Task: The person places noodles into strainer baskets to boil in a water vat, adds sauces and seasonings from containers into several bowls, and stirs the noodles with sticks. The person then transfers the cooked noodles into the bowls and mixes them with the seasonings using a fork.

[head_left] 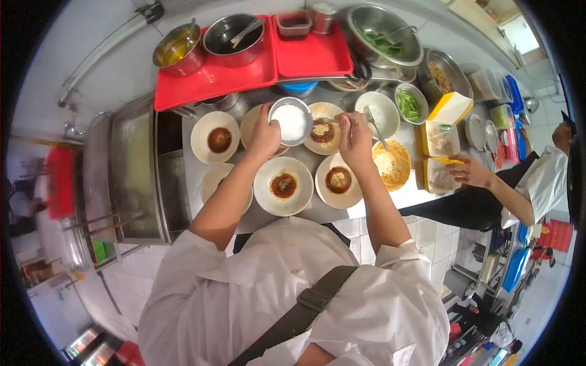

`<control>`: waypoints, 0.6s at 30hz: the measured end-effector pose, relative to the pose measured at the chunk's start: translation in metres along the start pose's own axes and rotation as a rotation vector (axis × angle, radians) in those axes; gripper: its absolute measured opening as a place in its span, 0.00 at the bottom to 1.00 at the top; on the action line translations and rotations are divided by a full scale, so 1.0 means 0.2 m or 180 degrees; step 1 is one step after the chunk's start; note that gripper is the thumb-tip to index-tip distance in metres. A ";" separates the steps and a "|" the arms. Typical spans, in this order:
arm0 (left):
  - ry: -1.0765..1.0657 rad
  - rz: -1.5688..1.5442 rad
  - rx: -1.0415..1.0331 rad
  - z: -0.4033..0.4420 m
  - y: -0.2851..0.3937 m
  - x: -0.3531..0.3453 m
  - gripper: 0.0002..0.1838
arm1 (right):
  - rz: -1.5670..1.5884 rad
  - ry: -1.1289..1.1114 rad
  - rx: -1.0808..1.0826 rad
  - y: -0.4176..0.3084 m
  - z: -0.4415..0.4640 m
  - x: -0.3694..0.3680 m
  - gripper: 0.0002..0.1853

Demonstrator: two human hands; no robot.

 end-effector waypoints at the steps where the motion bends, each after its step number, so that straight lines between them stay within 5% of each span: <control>1: -0.0148 -0.0367 0.0337 0.00 0.02 -0.01 0.27 | -0.0024 0.0015 -0.0001 -0.01 -0.01 0.02 0.13; 3: -0.0135 -0.0393 0.0429 0.02 0.03 -0.06 0.26 | 0.0958 -0.0027 -0.0586 -0.01 -0.01 -0.01 0.13; 5: -0.0392 -0.1127 0.0715 -0.01 0.10 -0.10 0.26 | 0.1102 0.0017 -0.0559 0.05 -0.04 -0.09 0.14; 7: -0.0556 -0.1115 0.0725 0.04 0.04 -0.15 0.27 | 0.1014 -0.0241 -0.1427 0.10 -0.07 -0.15 0.15; 9: -0.0447 -0.0492 0.0102 0.13 -0.09 -0.18 0.27 | 0.1432 0.0059 -0.1694 0.17 -0.08 -0.15 0.15; 11: -0.0415 -0.0534 0.0344 0.11 -0.02 -0.12 0.27 | 0.2699 0.0600 -0.2610 0.21 -0.06 -0.06 0.14; 12: -0.0399 -0.0577 0.0596 0.09 0.00 -0.09 0.27 | 0.1512 0.0348 -0.1979 0.18 -0.02 0.01 0.14; 13: -0.0402 -0.0575 0.0592 0.08 0.01 -0.08 0.27 | 0.1511 0.0354 -0.1978 0.20 -0.03 0.03 0.14; 15: -0.0225 -0.0469 0.0725 0.07 0.00 -0.05 0.27 | 0.0545 0.0113 -0.0379 0.16 -0.01 0.06 0.14; 18: -0.0519 -0.0931 0.0816 0.03 0.09 -0.09 0.28 | 0.1275 0.0025 -0.0880 0.10 -0.02 -0.03 0.14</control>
Point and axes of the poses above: each hand's wrist, its own z-axis towards the middle knuckle, its own x-axis out of the back of the hand, y = z × x, the point moved 3 cm from there along z, towards the middle knuckle, and after that the axes turned 8 degrees about z, right-handed, at the moved point
